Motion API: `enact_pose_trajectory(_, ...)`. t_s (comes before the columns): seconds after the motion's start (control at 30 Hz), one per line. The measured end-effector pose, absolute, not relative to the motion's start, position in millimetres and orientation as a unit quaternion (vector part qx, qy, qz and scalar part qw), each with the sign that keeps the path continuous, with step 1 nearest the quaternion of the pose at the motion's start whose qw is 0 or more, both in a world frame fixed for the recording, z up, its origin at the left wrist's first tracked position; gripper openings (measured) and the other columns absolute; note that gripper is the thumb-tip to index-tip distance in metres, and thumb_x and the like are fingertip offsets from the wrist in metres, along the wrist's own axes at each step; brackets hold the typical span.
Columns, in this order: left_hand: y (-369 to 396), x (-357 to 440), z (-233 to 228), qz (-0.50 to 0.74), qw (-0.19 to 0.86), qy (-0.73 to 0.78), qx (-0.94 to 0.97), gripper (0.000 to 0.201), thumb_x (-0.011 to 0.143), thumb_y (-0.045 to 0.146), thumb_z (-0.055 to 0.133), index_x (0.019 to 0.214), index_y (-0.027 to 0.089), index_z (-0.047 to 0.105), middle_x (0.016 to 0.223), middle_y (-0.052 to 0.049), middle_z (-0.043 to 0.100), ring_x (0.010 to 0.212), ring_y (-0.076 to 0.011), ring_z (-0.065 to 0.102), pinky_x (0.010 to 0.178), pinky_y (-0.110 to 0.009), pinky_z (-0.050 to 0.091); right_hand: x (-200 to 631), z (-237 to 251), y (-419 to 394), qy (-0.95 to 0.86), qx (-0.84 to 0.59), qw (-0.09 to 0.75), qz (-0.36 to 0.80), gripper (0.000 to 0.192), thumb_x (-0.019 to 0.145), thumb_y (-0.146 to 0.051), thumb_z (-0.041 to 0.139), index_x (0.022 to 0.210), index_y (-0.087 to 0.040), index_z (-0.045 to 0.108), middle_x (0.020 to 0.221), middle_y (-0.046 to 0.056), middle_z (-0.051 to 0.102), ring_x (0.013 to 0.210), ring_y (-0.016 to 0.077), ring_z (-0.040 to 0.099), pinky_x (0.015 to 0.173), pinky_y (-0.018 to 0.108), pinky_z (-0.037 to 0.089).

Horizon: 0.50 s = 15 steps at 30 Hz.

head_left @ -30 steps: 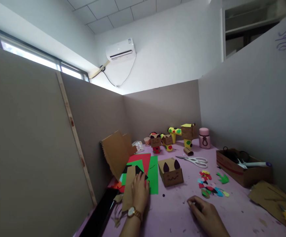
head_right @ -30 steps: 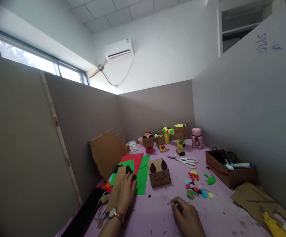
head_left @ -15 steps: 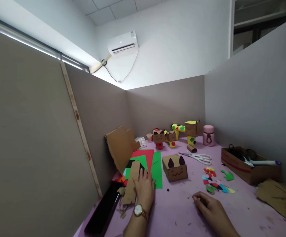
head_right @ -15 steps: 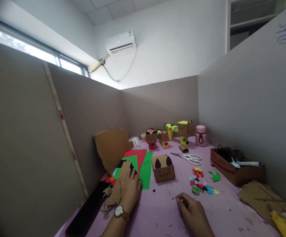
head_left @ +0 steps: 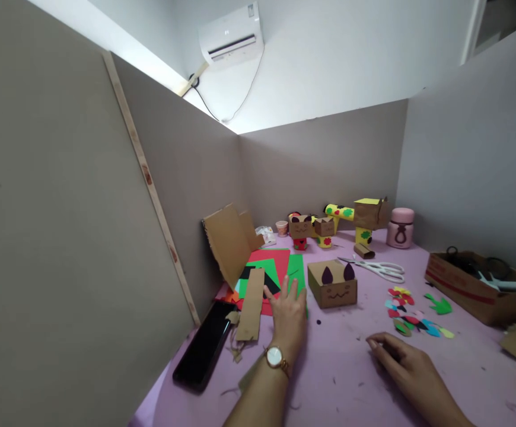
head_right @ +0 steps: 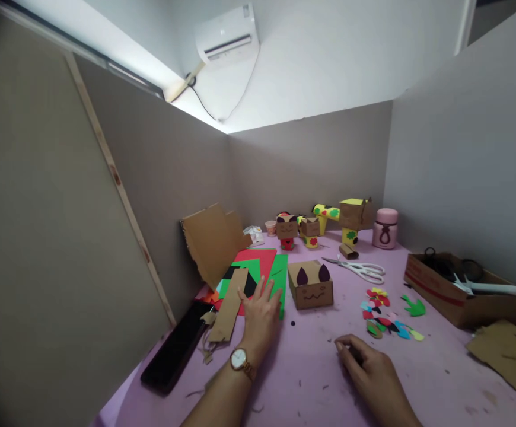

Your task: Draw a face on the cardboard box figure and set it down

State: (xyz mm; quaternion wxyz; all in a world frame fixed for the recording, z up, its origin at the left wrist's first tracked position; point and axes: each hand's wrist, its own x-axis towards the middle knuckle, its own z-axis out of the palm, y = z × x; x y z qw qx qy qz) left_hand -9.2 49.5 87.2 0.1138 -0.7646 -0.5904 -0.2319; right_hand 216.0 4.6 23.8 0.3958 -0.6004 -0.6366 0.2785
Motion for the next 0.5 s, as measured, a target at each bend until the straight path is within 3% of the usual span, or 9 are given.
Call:
enact_pose_trajectory(0.27, 45.2, -6.7, 89.0, -0.270, 0.104, -0.549, -0.784, 0.030, 0.096, 0.009, 0.046, 0.111, 0.027, 0.064, 0.138, -0.007, 0.060, 0.139, -0.0309, 0.040, 0.106, -0.080, 0.012, 221.0, 29.1, 4.5, -0.573, -0.652, 0.419, 0.266, 0.053, 0.072, -0.070, 0.047, 0.090, -0.023, 0.065, 0.058, -0.002, 0.061, 0.059, 0.0201, 0.058, 0.060, 0.030, 0.042)
enact_pose_trajectory(0.5, 42.2, -9.5, 93.6, -0.298, 0.094, -0.533, -0.786, 0.032, 0.095, 0.004, 0.044, 0.106, 0.025, 0.066, 0.135, -0.009, 0.062, 0.136, -0.0333, 0.044, 0.102, -0.085, 0.004, 219.1, 30.9, 5.0, -0.554, -0.666, 0.449, 0.219, 0.049, 0.075, -0.066, 0.047, 0.090, -0.022, 0.064, 0.060, 0.000, 0.065, 0.066, 0.0215, 0.060, 0.066, 0.030, 0.045)
